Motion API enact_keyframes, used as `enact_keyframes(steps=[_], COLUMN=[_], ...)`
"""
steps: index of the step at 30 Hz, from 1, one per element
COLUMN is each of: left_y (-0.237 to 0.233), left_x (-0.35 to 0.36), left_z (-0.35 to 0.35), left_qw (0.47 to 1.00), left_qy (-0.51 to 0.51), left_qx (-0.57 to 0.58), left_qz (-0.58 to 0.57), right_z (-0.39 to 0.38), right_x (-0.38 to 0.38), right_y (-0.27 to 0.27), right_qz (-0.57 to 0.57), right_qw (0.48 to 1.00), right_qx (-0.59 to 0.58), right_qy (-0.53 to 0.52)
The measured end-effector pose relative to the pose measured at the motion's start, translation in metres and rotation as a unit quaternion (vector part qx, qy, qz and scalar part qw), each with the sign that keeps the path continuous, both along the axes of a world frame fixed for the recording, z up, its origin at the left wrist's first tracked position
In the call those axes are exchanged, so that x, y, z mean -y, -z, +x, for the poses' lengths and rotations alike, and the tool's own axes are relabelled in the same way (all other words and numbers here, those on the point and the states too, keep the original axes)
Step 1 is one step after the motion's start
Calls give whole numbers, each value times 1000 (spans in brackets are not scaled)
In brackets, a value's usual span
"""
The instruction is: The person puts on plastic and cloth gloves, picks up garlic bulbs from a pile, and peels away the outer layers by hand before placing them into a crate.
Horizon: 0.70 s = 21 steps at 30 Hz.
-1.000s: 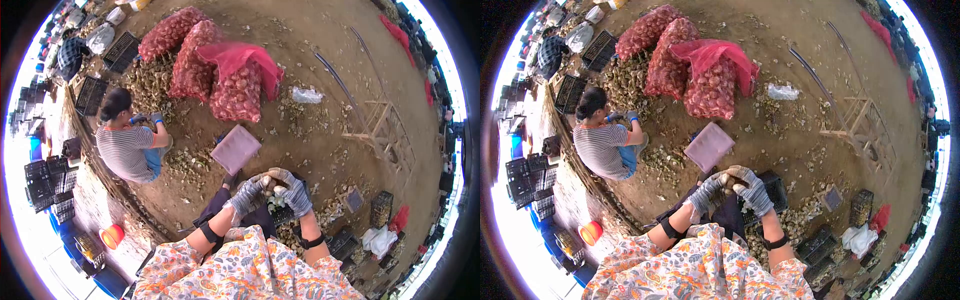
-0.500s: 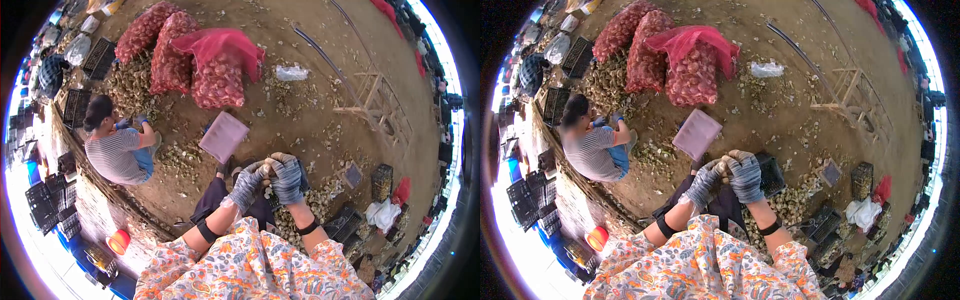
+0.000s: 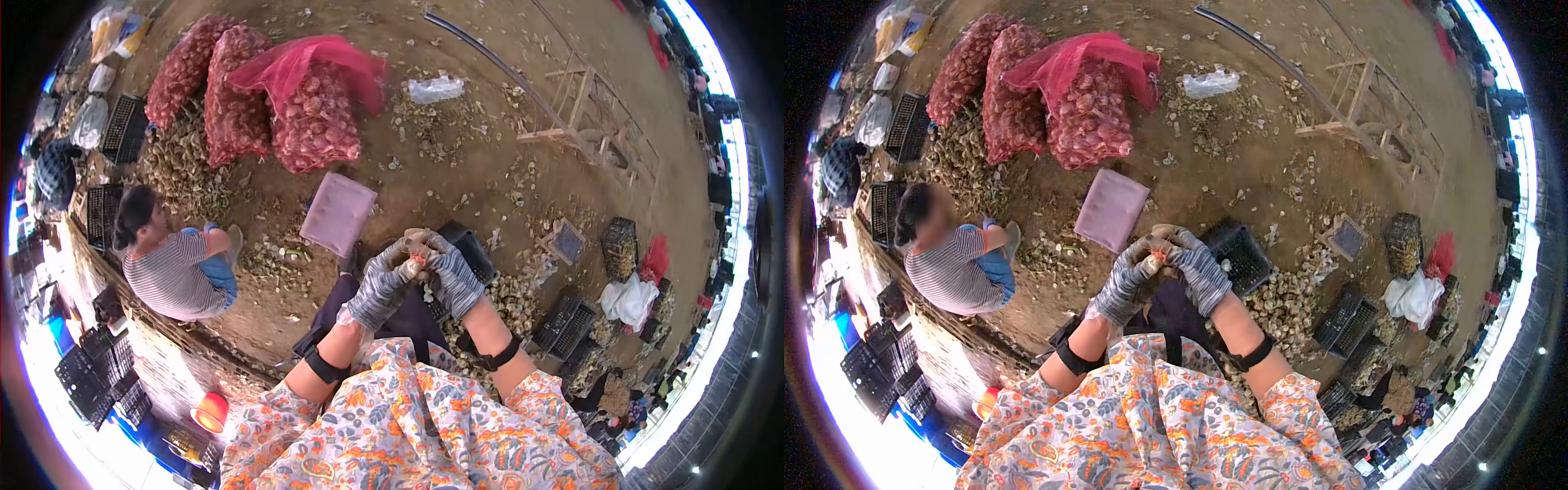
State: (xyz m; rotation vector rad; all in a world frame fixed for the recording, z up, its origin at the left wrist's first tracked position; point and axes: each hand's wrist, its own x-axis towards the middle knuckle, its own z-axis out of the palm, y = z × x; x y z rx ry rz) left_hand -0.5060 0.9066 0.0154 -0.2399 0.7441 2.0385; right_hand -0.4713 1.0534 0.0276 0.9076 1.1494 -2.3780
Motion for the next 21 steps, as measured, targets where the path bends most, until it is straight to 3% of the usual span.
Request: enact_keyframes(steps=[1, 2, 7, 9, 10, 11, 13, 14, 15, 17, 18, 21], left_y=[-4, -11, -3, 3, 5, 8, 9, 4, 0, -7, -12, -14], left_x=[-5, -12, -37, -56, -63, -69, -80, -85, -89, -104, -114, -139], left_z=[0, -1, 3, 15, 19, 23, 26, 25, 26, 30, 31, 32], left_qw=[1000, 1000, 993, 997, 996, 987, 988, 984, 978, 978, 975, 971], left_qy=[4, 12, 66, 42, 47, 50, 49, 58, 66, 68, 69, 80], left_qx=[0, -2, 70, 64, 41, 17, 32, 80, 129, 145, 138, 141], left_qz=[-1, 11, 62, 9, -71, -151, -142, -145, -149, -134, -161, -175], right_z=[4, 11, 41, 43, 40, 39, 41, 49, 55, 61, 65, 76], right_x=[-5, -5, -31, -42, -44, -47, -60, -69, -74, -82, -85, -92], right_y=[5, 7, 30, 33, 29, 16, -9, 2, 1, -2, 5, 15], right_qz=[-100, -122, -84, 248, 330, 328, 528, 655, 652, 783, 800, 790], right_qw=[995, 992, 992, 966, 943, 944, 848, 750, 754, 592, 565, 583], right_qx=[7, 6, 62, 75, 27, 27, 16, -55, -49, -142, -139, -114], right_qy=[11, 41, 72, -5, 22, 25, -34, -68, -68, -128, -144, -152])
